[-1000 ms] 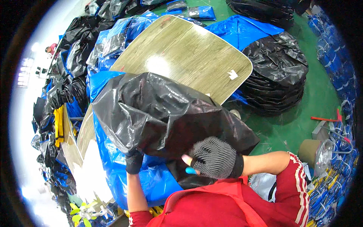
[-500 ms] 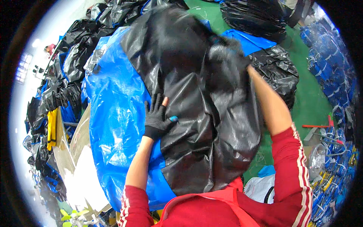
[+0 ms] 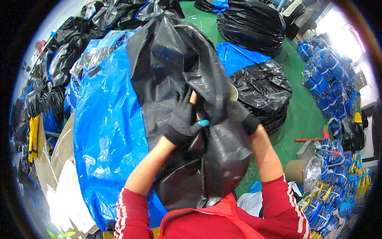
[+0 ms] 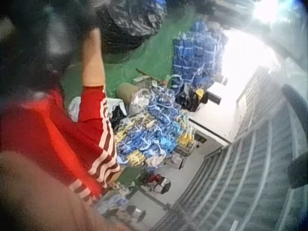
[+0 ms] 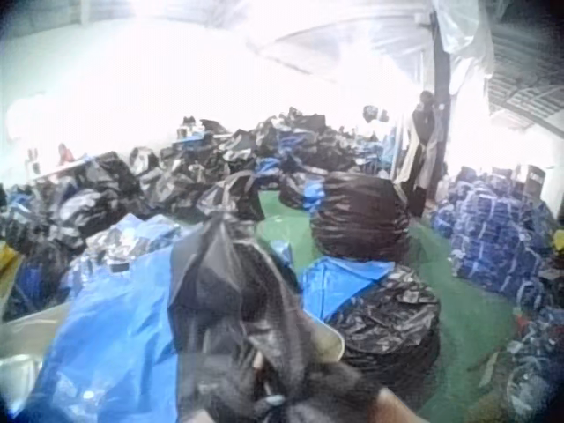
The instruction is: The person repeatedly places blue and black plastic bags into clear plastic sleeves on a table, then folds and stacks them. The process is repeated multiple times with consistent handling of the bags and sleeves.
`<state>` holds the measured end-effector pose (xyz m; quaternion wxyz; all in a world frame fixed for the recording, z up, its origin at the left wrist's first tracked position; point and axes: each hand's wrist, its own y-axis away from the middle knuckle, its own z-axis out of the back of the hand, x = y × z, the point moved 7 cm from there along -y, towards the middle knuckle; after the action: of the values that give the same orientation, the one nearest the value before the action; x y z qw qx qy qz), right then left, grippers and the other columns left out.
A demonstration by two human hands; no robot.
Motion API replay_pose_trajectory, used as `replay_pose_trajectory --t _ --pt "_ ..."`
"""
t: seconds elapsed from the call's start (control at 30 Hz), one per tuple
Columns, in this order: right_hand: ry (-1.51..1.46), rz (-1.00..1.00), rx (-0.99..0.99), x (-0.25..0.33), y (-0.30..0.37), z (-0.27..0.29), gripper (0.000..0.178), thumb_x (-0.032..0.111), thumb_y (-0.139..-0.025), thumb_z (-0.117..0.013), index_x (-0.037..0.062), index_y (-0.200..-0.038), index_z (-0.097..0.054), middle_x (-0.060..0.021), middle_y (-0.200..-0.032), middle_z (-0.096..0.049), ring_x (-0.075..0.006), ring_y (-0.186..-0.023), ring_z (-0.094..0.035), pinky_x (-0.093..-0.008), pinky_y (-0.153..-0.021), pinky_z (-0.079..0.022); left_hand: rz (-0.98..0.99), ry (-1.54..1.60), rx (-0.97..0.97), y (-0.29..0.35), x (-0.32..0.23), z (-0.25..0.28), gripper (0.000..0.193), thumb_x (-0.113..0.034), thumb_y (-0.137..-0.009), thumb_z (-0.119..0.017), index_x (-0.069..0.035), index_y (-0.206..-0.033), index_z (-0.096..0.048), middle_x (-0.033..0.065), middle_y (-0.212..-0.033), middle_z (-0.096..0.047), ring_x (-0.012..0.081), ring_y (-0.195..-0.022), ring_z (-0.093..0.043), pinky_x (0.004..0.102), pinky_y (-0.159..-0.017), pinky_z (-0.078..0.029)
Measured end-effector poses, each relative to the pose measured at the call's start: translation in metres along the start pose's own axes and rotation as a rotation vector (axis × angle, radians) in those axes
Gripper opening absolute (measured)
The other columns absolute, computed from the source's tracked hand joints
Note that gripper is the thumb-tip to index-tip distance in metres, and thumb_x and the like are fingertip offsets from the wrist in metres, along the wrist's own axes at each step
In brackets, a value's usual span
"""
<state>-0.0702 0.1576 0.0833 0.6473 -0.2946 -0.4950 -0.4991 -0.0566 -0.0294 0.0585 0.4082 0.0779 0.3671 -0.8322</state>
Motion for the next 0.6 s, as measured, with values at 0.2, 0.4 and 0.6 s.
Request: replay_pose_trajectory --t 0.2,0.4,0.6 --pt "0.532 0.230 -0.217 0.045 -0.005 -0.050 0.035 0.035 -0.095 -0.049 0.0067 -0.103 -0.068 -0.0245 -0.091 -0.067 -0.0430 -0.081 -0.065 -0.0481 -0.074 -0.051 0.666 1.434 -0.169 0.020 0.042 -0.052 0.039 -0.008 -0.092 -0.056 -0.003 -0.130 -0.051 0.0120 -0.114 -0.063 0.0196 -0.097 -0.062 0.0321 -0.085 -0.051" --pt "0.298 0.160 -0.276 -0.014 -0.023 -0.013 0.040 0.036 -0.096 -0.050 -0.0005 -0.093 -0.067 -0.0266 -0.083 -0.064 -0.0428 -0.077 -0.062 -0.0478 -0.069 -0.047 0.802 1.072 -0.599 0.063 0.083 0.065 0.016 -0.013 -0.091 -0.062 -0.004 -0.104 -0.062 0.0031 -0.093 -0.063 0.0107 -0.086 -0.057 0.0240 -0.077 -0.046" --pt "0.426 -0.006 -0.169 -0.051 -0.044 -0.004 0.046 0.041 -0.095 -0.054 -0.0025 -0.101 -0.066 -0.0278 -0.088 -0.064 -0.0408 -0.085 -0.064 -0.0415 -0.077 -0.048 0.647 1.006 -0.525 0.067 0.065 0.113 0.011 -0.015 -0.092 -0.063 -0.006 -0.098 -0.061 -0.0018 -0.087 -0.061 0.0073 -0.079 -0.053 0.0233 -0.072 -0.042"
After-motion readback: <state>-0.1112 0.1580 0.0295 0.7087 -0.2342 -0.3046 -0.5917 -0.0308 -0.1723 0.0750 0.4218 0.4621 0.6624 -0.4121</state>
